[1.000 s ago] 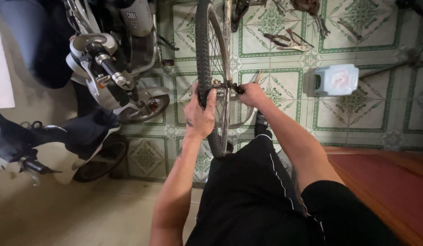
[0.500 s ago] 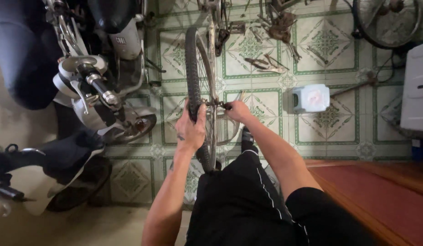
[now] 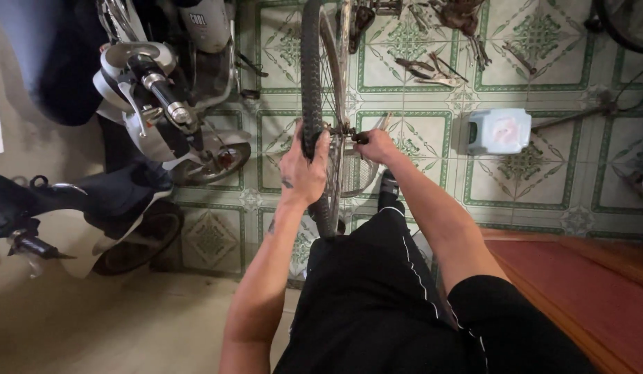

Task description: The person manipulates the hub and axle area of a bicycle wheel using a tool, rotating the wheel by hand to access different components.

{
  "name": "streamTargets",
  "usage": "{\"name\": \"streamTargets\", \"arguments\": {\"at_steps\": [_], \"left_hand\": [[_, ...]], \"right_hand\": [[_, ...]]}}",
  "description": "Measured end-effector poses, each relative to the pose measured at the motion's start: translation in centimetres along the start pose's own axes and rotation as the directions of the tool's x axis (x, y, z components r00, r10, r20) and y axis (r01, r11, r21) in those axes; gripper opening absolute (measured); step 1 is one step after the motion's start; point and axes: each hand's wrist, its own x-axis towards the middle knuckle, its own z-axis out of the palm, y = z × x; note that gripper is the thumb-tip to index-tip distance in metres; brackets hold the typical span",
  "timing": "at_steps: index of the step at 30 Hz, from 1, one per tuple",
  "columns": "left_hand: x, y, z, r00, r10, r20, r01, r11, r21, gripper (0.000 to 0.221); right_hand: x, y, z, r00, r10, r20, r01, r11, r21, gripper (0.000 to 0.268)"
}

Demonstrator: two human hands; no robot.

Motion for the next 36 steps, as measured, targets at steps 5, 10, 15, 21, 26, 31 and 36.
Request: {"name": "streamTargets", "arguments": {"at_steps": [5, 10, 15, 21, 26, 31, 36], "left_hand": [[0.0, -0.1, 0.0, 1.0, 0.025, -0.014, -0.025, 1.0, 0.012, 0.049], [0.0, 0.1, -0.1, 1.0, -0.018, 0.016, 0.018, 1.0, -0.019, 0.051], [0.0, 0.6, -0.4, 0.994, -0.094, 0.055, 0.095, 0.996, 0.001, 0.055], [0.0, 0.2, -0.2, 0.999, -0.036, 0.012, 0.036, 0.999, -0.012, 0.058], [0.0, 0.3, -0.1, 1.0, -0.024, 0.003, 0.024, 1.0, -0.02, 0.056], [0.0, 0.3, -0.2, 0.999, -0.033, 0.021, 0.034, 0.999, -0.006, 0.055], [0.2, 0.2, -0.2, 0.999, -0.043, 0.031, 0.042, 0.998, 0.044, 0.058]], "right_hand": [[-0.2, -0.7, 0.0, 0.999, -0.001, -0.043, 0.001, 1.0, -0.016, 0.037], [-0.4, -0.8, -0.3, 0.999, 0.038, 0.021, -0.04, 0.996, 0.077, 0.042], [-0.2, -0.1, 0.2, 0.999, -0.029, -0.015, 0.03, 0.998, 0.046, 0.042], [0.7, 0.7, 0.8, 1.0, -0.005, -0.015, 0.006, 0.999, 0.044, 0.042], [0.2, -0.3, 0.3, 1.0, 0.01, 0.016, -0.011, 0.997, 0.083, 0.04], [-1.5, -2.4, -1.4, 0.986, 0.065, 0.153, -0.106, 0.956, 0.273, 0.04], [-1.4, -2.5, -1.0, 0.994, 0.043, 0.096, -0.064, 0.971, 0.232, 0.04]]}}
